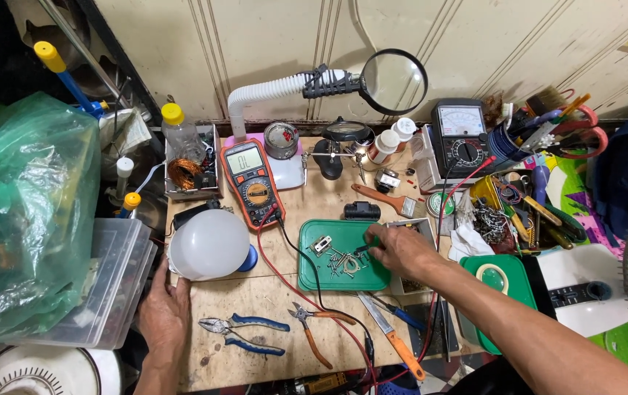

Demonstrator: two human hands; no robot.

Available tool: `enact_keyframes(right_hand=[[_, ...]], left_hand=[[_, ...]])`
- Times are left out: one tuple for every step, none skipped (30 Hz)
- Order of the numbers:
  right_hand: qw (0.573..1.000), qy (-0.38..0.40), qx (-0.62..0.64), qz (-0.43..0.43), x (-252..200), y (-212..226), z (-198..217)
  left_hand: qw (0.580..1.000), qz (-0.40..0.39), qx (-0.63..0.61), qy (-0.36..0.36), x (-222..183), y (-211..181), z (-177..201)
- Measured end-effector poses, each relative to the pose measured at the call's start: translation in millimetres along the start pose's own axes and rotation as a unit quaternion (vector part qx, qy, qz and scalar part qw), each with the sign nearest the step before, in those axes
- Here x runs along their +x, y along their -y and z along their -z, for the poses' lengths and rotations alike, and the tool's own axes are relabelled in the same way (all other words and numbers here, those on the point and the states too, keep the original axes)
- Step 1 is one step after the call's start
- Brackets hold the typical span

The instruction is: A person uses pliers to cut wires and pry the base off a large LED bulb at an electronics repair station.

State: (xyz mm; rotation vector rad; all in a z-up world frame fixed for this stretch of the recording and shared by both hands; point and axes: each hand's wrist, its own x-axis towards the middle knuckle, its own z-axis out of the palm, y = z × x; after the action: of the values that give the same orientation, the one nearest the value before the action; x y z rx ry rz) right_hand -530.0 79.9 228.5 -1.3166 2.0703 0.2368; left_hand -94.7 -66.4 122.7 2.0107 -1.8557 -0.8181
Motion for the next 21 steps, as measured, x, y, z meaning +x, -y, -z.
enact_keyframes(right_hand=[[1.0, -0.024, -0.006, 0.018, 3, -3, -3], [0.998, -0.048, -0.012, 0.037, 6, -7, -7], [0.998, -0.048, -0.012, 0.036, 8, -10, -9], [0.998, -0.054, -0.021, 0.037, 10, -13, -12], [0.997, -0.061, -0.03, 0.038, 12, -16, -14], [0.997, -0.06, -0.03, 0.039, 8, -16, -14], [0.996, -0.069, -0.018, 0.051, 5, -16, -15], [0.995, -0.078, -0.007, 0.063, 3, -15, -15], [0.995, -0.077, -0.008, 0.065, 0, -11, -12], [0.997, -0.06, 0.0, 0.057, -4, -7, -11], [0.998, -0.043, 0.008, 0.049, -8, -3, -9], [0.998, -0.043, 0.008, 0.048, -5, -4, -13], [0.998, -0.044, 0.0, 0.049, -3, -5, -17], [0.998, -0.046, -0.009, 0.052, 0, -6, -21], [0.998, -0.046, -0.009, 0.052, 0, -4, -21], [0.997, -0.052, -0.01, 0.05, -1, -3, -21], [0.997, -0.058, -0.01, 0.048, -1, -1, -21], [0.997, -0.058, -0.01, 0.048, 0, -1, -23], [0.997, -0.067, -0.008, 0.048, 0, 0, -24], [0.996, -0.075, -0.006, 0.049, 0, 1, -27], [0.996, -0.075, -0.006, 0.049, 2, -2, -30]], left_hand=[[1.0, 0.009, -0.004, 0.002, 0, -1, 0], [1.0, 0.019, -0.007, 0.004, 0, -1, 1], [1.0, 0.018, -0.007, 0.004, 0, -1, 0], [1.0, 0.01, -0.005, -0.001, 0, -1, 0], [1.0, 0.002, -0.003, -0.007, 0, 0, 0], [1.0, 0.003, -0.004, -0.007, -2, -4, 2], [1.0, 0.013, -0.007, 0.002, -3, -9, 5], [1.0, 0.023, -0.01, 0.01, -5, -12, 8], [1.0, 0.025, -0.011, 0.009, -4, -10, 7], [1.0, 0.007, -0.014, 0.005, -4, -7, 6], [1.0, -0.011, -0.016, 0.0, -4, -5, 5], [1.0, -0.012, -0.017, 0.001, -4, -7, 5], [1.0, 0.001, -0.016, 0.003, -5, -8, 6], [1.0, 0.014, -0.015, 0.004, -5, -10, 7], [1.0, 0.014, -0.015, 0.004, -4, -11, 7], [1.0, 0.023, -0.018, 0.008, -5, -11, 8], [0.999, 0.032, -0.02, 0.012, -5, -11, 8], [0.999, 0.032, -0.021, 0.012, -5, -12, 8], [0.999, 0.023, -0.025, 0.009, -5, -12, 8], [1.0, 0.014, -0.028, 0.005, -6, -12, 9], [0.999, 0.015, -0.028, 0.005, -5, -10, 7]])
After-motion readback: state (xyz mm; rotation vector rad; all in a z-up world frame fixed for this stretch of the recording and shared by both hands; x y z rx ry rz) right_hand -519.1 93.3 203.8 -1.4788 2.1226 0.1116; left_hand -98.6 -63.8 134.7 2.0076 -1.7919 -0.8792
